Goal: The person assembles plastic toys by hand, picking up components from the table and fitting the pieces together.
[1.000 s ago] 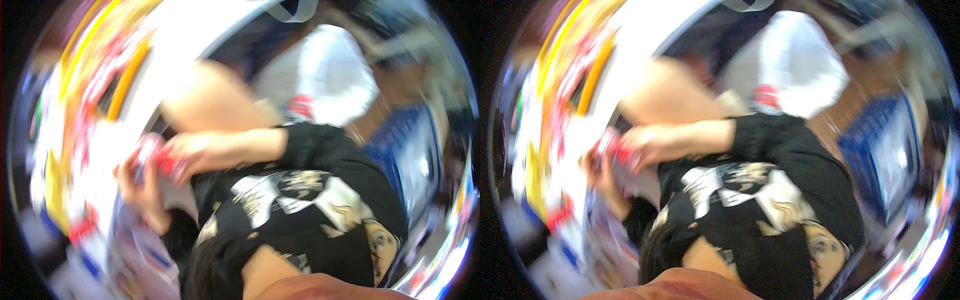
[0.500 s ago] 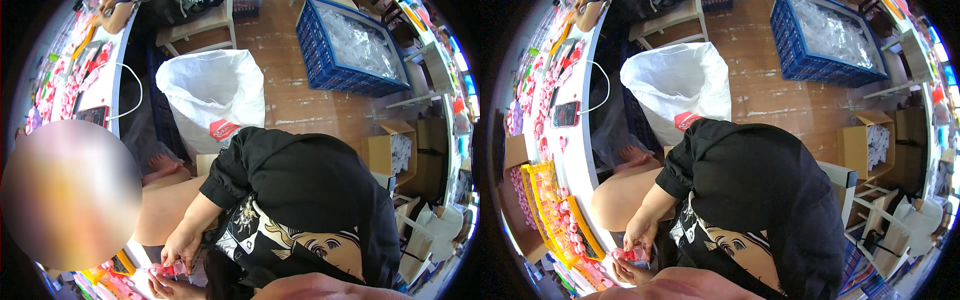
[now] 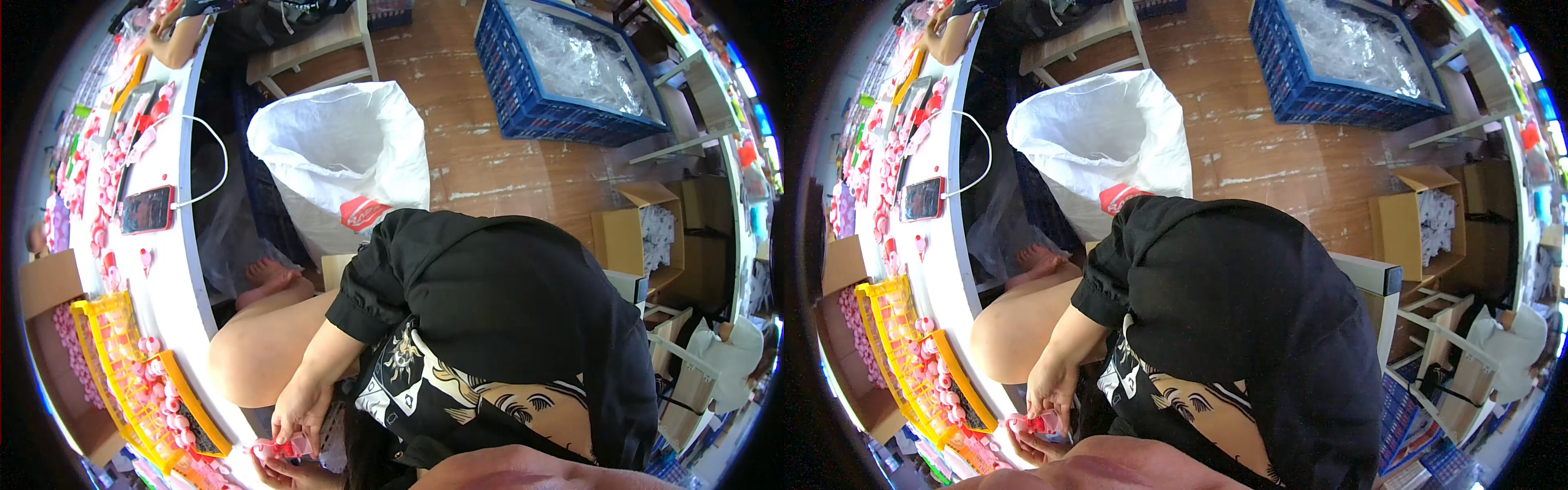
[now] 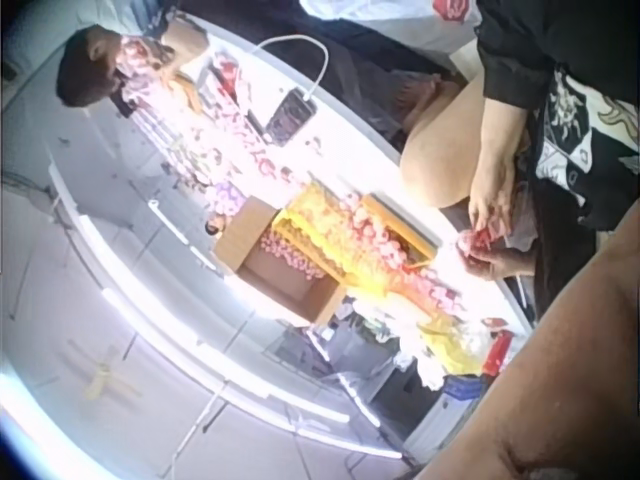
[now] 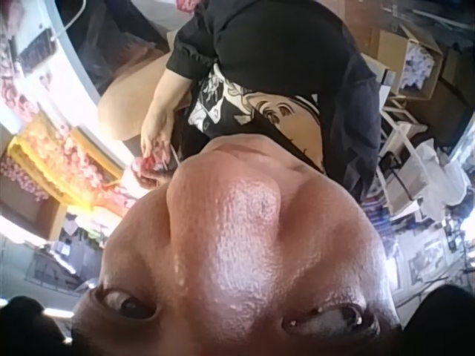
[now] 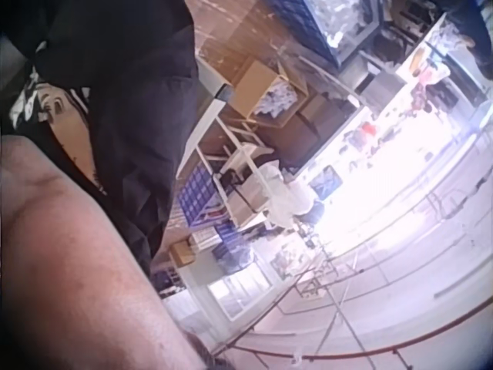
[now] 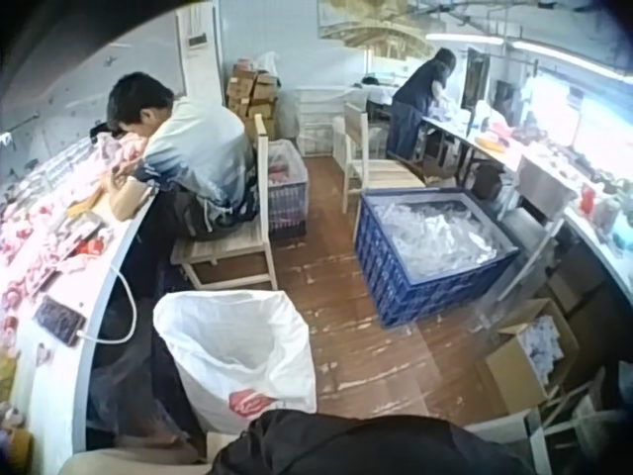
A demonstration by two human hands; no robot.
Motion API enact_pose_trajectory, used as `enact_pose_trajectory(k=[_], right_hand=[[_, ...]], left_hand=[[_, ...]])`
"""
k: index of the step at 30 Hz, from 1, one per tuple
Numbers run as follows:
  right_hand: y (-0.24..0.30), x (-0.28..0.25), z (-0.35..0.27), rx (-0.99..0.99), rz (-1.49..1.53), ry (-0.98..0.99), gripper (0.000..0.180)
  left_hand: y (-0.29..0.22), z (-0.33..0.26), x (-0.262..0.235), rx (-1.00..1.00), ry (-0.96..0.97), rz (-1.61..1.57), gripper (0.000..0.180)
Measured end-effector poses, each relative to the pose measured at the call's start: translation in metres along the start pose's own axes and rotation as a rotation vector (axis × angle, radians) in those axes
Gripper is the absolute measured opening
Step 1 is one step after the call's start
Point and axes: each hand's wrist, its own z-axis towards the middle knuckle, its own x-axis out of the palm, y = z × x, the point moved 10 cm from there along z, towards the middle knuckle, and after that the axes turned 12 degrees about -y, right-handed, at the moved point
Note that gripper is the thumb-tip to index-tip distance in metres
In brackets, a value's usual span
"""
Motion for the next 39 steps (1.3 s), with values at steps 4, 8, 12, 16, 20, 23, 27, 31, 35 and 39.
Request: enact_pose_trajectory(k=[4, 8, 12, 16, 20, 23, 27, 31, 35, 39], right_hand=[[-0.002, 0.000, 0.001, 0.009, 0.020, 0.005, 0.049], [-0.001, 0.001, -0.004, -0.002, -0.017, -0.020, 0.047], [0.007, -0.005, -0.010, -0.039, -0.012, -0.025, 0.046], [0.000, 0.003, -0.002, 0.002, -0.014, -0.036, 0.047], [0.016, 0.000, -0.002, -0.614, -1.008, 0.018, 0.048], [0.010, -0.003, -0.027, 0.013, -0.093, -0.148, 0.045], [0.022, 0.012, -0.036, -0.049, -0.105, -0.182, 0.044], [0.015, 0.016, -0.031, -0.011, -0.140, -0.201, 0.044], [0.013, 0.016, -0.023, 0.005, -0.196, -0.188, 0.045], [0.011, 0.015, -0.022, -0.002, -0.177, -0.175, 0.045]], left_hand=[[-0.006, -0.002, 0.003, 0.030, -0.014, 0.015, 0.032], [-0.017, -0.005, 0.009, 0.060, -0.028, 0.032, 0.032], [-0.027, -0.008, 0.020, 0.084, -0.043, 0.053, 0.032], [-0.052, -0.016, -0.017, 0.100, -0.157, 0.161, 0.032], [-0.024, -0.015, -0.041, 0.075, -0.149, 0.208, 0.022], [-0.031, -0.020, -0.019, 0.084, -0.113, 0.028, 0.024], [-0.049, -0.022, -0.009, 0.086, -0.065, -0.028, 0.028], [-0.058, -0.023, -0.024, 0.174, -0.103, 0.019, 0.032], [-0.059, -0.023, -0.029, 0.218, -0.116, 0.092, 0.035], [-0.066, -0.018, -0.025, 0.258, -0.112, 0.105, 0.034]])
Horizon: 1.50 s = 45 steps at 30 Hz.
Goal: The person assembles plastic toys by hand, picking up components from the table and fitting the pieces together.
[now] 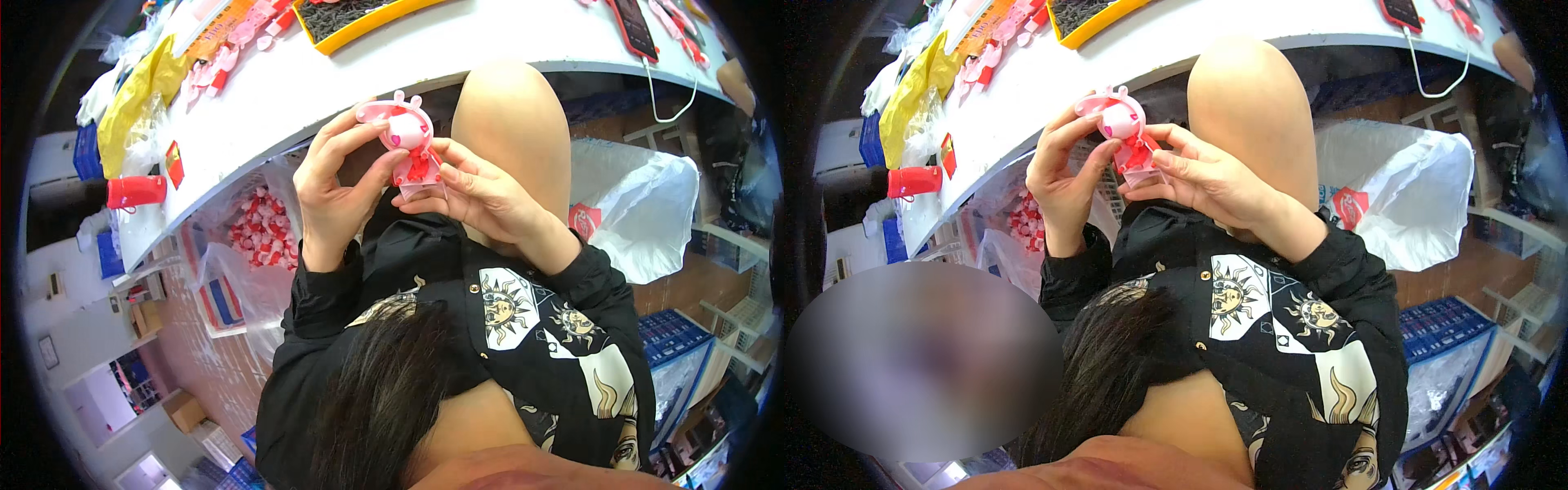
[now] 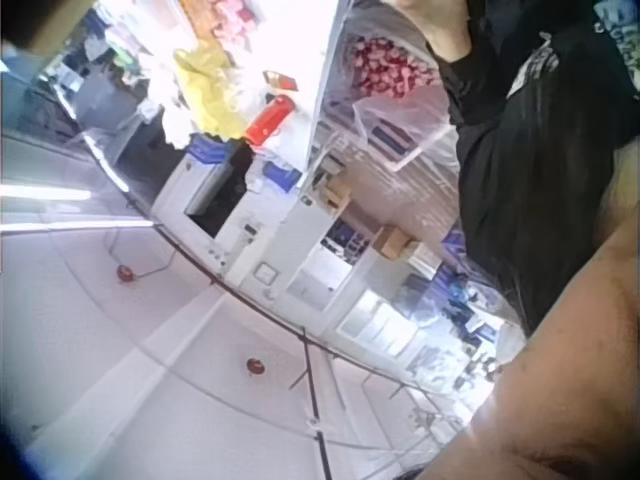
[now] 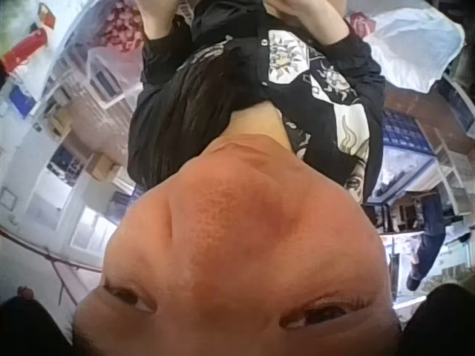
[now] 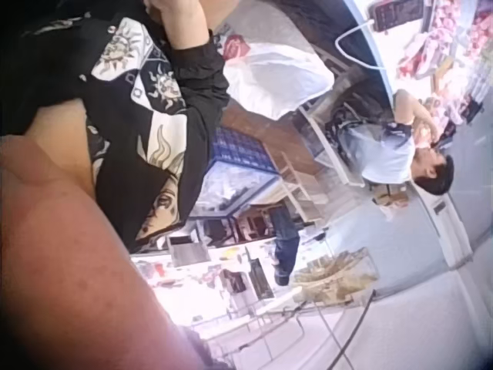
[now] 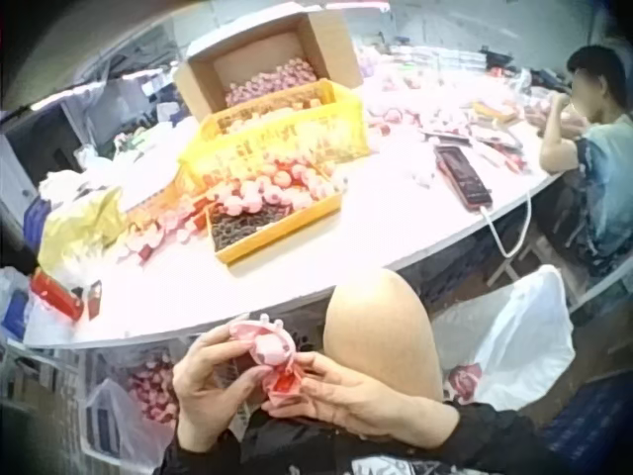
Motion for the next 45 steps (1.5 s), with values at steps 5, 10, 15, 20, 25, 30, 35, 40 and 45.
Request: enact_pose_trajectory(k=[5, 10, 15, 20, 25, 30, 35, 40, 45], right_hand=[[-0.001, 0.001, -0.002, 0.023, 0.002, -0.001, 0.044], [-0.001, 0.002, -0.003, 0.033, 0.004, 0.033, 0.044], [0.000, 0.001, -0.003, 0.073, 0.049, -0.002, 0.042], [-0.001, 0.002, 0.000, 0.093, 0.142, -0.005, 0.041], [0.001, -0.003, 0.001, 0.032, 0.134, -0.031, 0.044], [0.000, -0.005, 0.000, 0.005, 0.057, -0.042, 0.044], [-0.002, -0.007, -0.001, -0.014, 0.008, -0.039, 0.043], [0.002, 0.001, 0.000, 0.036, 0.097, 0.018, 0.043], [0.003, 0.005, 0.001, 0.033, 0.051, -0.003, 0.045]], left_hand=[[-0.003, -0.001, 0.005, 0.040, 0.026, -0.005, 0.035], [-0.007, 0.000, 0.006, 0.010, 0.054, 0.028, 0.033], [-0.011, 0.003, 0.008, 0.017, 0.085, 0.142, 0.028], [-0.019, 0.005, -0.006, 0.115, -0.003, 0.198, 0.028], [-0.034, -0.007, 0.012, 0.137, 0.166, 0.228, 0.026], [-0.023, -0.013, 0.017, 0.102, 0.195, 0.274, 0.022], [-0.023, -0.013, 0.018, 0.102, 0.215, 0.299, 0.021], [-0.033, 0.014, 0.005, 0.036, 0.233, 0.157, 0.023], [-0.125, 0.072, -0.058, -0.042, 0.308, -0.923, 0.039]])
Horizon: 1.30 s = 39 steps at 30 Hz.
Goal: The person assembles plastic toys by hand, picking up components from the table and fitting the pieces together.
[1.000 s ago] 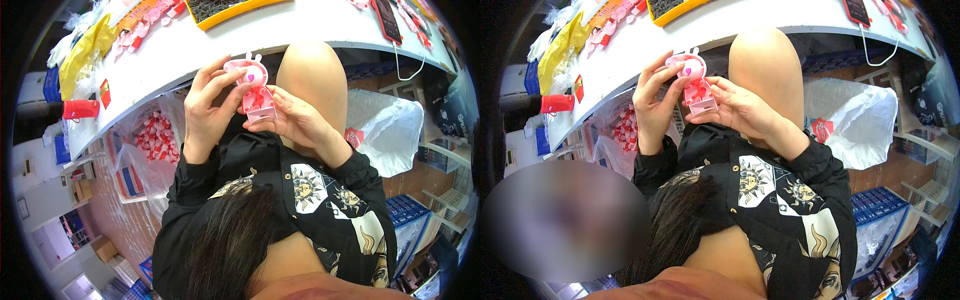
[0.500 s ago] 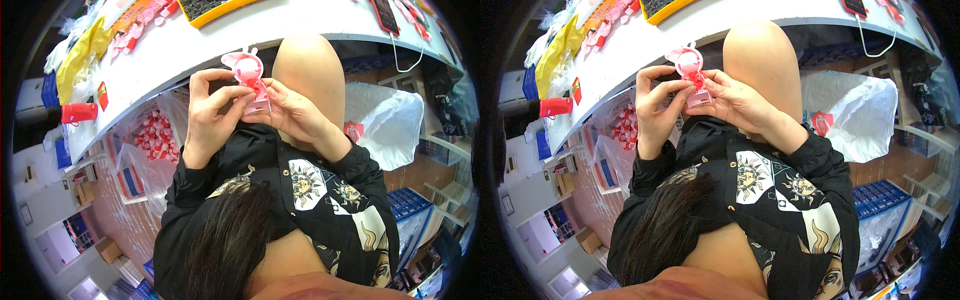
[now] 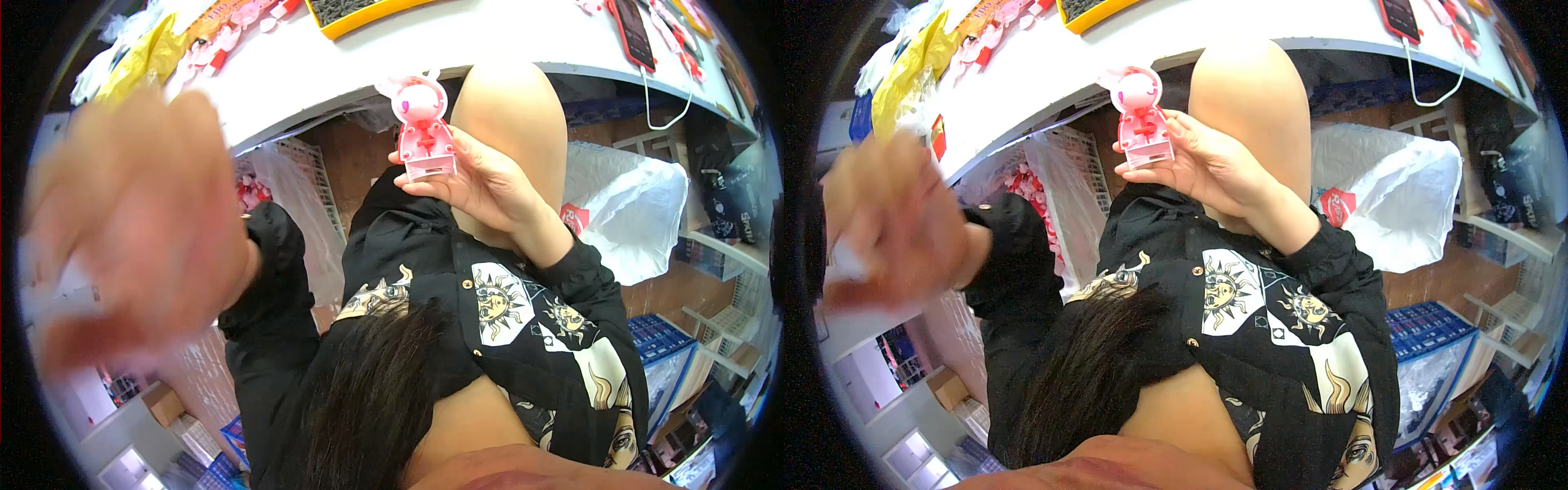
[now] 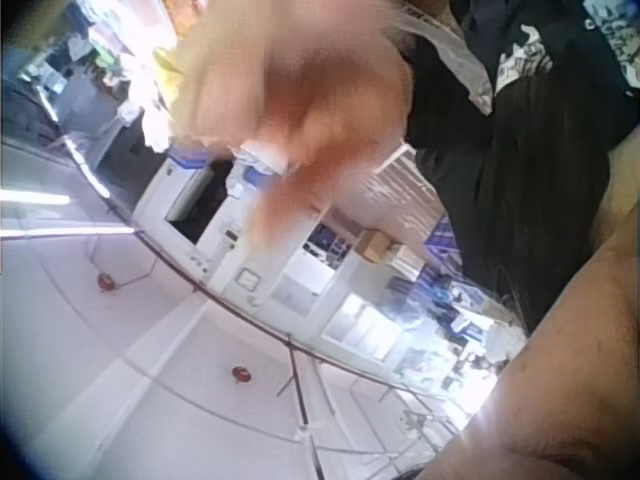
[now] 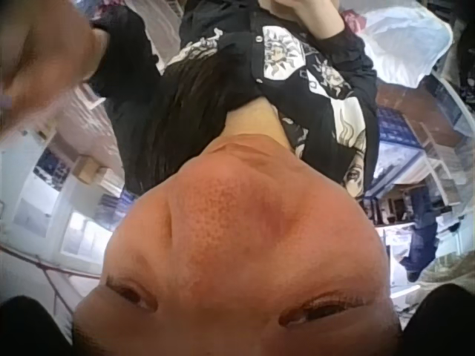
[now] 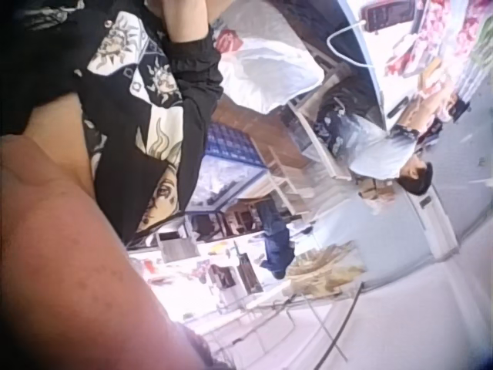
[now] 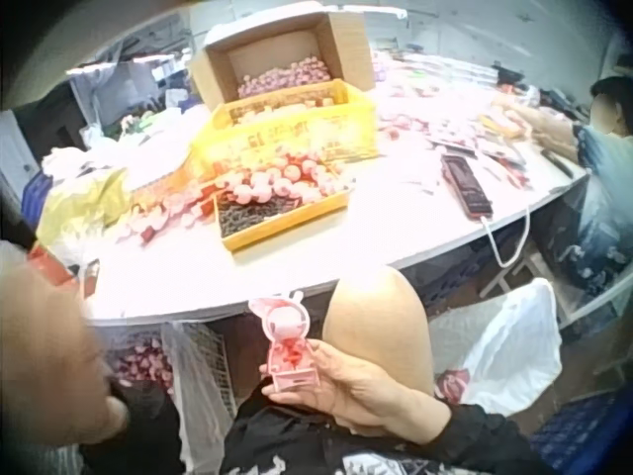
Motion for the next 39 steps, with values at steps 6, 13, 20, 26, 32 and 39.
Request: enact_pose_trajectory(k=[6, 13, 20, 26, 32, 39], right_hand=[[0.001, -0.008, 0.000, -0.017, -0.018, -0.034, 0.049], [0.000, -0.003, 0.000, -0.022, -0.042, 0.021, 0.049], [0.000, -0.003, -0.002, 0.016, 0.013, -0.028, 0.048], [-0.006, -0.003, 0.002, 0.023, 0.011, -0.006, 0.048], [0.001, -0.004, -0.002, -0.025, -0.048, -0.017, 0.049], [-0.004, -0.004, 0.003, 0.003, -0.005, 0.013, 0.048]], left_hand=[[-0.034, 0.014, 0.046, 0.080, 0.222, -0.511, 0.031], [-0.028, 0.004, 0.058, -0.139, 0.445, -0.746, 0.019], [-0.032, -0.005, 0.036, -0.213, 0.381, -0.820, 0.019], [-0.035, -0.010, 0.033, -0.225, 0.322, -0.704, 0.020], [-0.027, 0.001, 0.056, -0.374, 0.519, -0.924, 0.039], [-0.031, -0.001, 0.035, -0.244, 0.364, -0.846, 0.042]])
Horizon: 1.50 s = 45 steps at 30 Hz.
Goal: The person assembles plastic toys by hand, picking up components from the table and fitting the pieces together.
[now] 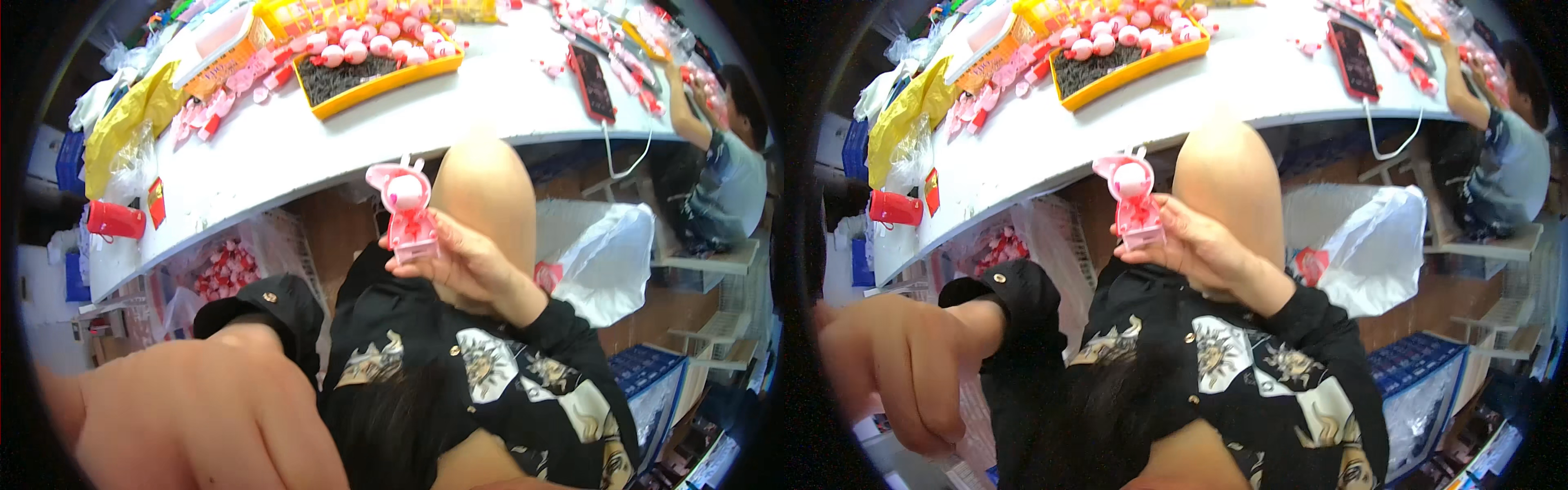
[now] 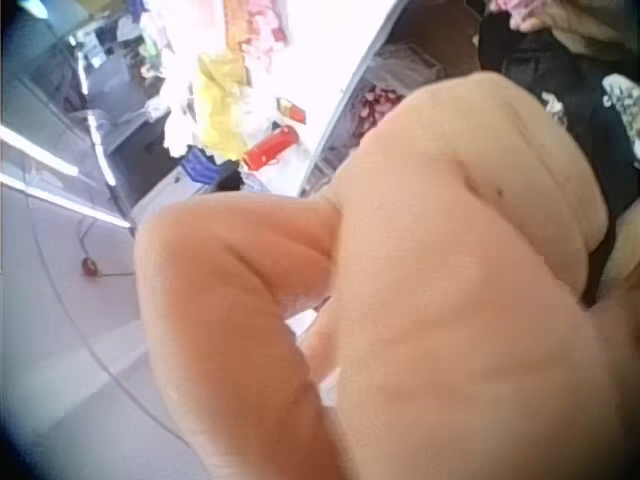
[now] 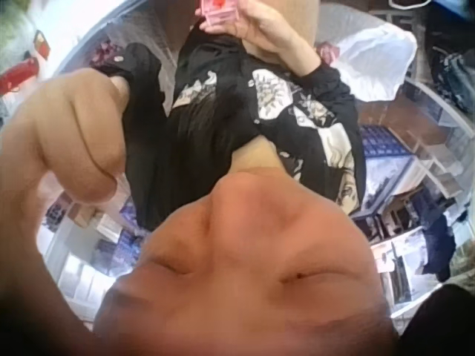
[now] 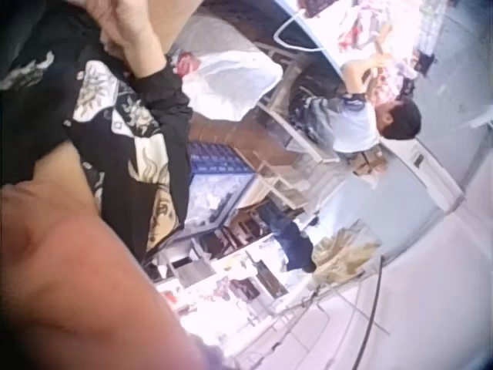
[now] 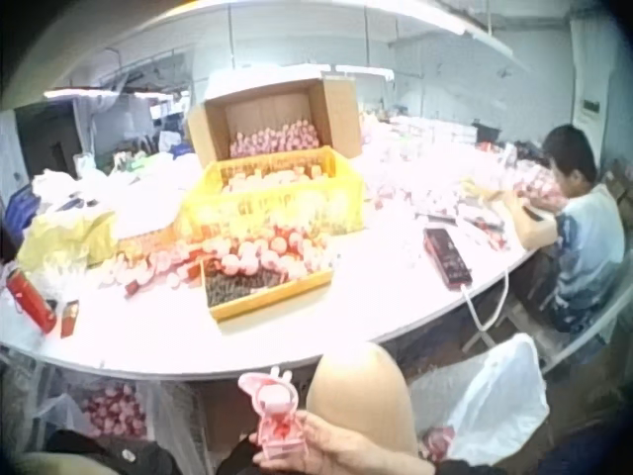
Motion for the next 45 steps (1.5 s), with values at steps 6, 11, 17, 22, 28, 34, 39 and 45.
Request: enact_pose_trajectory(k=[6, 11, 17, 22, 28, 34, 39, 45], right_hand=[[0.008, 0.002, -0.006, -0.011, -0.027, -0.047, 0.051], [0.006, 0.000, -0.006, -0.007, -0.025, -0.030, 0.051], [0.007, 0.000, -0.006, -0.049, -0.043, 0.008, 0.050], [0.008, 0.001, -0.005, -0.018, 0.009, -0.027, 0.046], [0.009, -0.007, -0.005, -0.034, 0.029, -0.007, 0.040], [0.003, -0.002, -0.005, -0.020, 0.005, -0.010, 0.056], [0.004, 0.003, -0.007, -0.004, 0.059, 0.016, 0.046], [0.006, 0.000, -0.008, -0.007, 0.048, 0.026, 0.047]], left_hand=[[-0.005, -0.008, -0.003, -0.076, -0.053, 0.117, 0.023], [0.000, -0.003, -0.006, 0.035, -0.004, 0.057, 0.015], [0.002, 0.002, 0.005, 0.005, 0.139, -0.029, 0.016], [-0.018, -0.005, -0.017, 0.094, -0.009, -0.044, 0.012], [-0.033, 0.007, -0.170, 0.367, -0.659, 0.586, 0.058], [-0.015, 0.001, -0.301, -0.047, -0.758, 2.069, 0.024], [-0.001, 0.004, -0.332, -0.065, -0.625, 2.344, 0.022], [-0.001, -0.003, -0.353, -0.292, -0.873, 2.143, 0.020]])
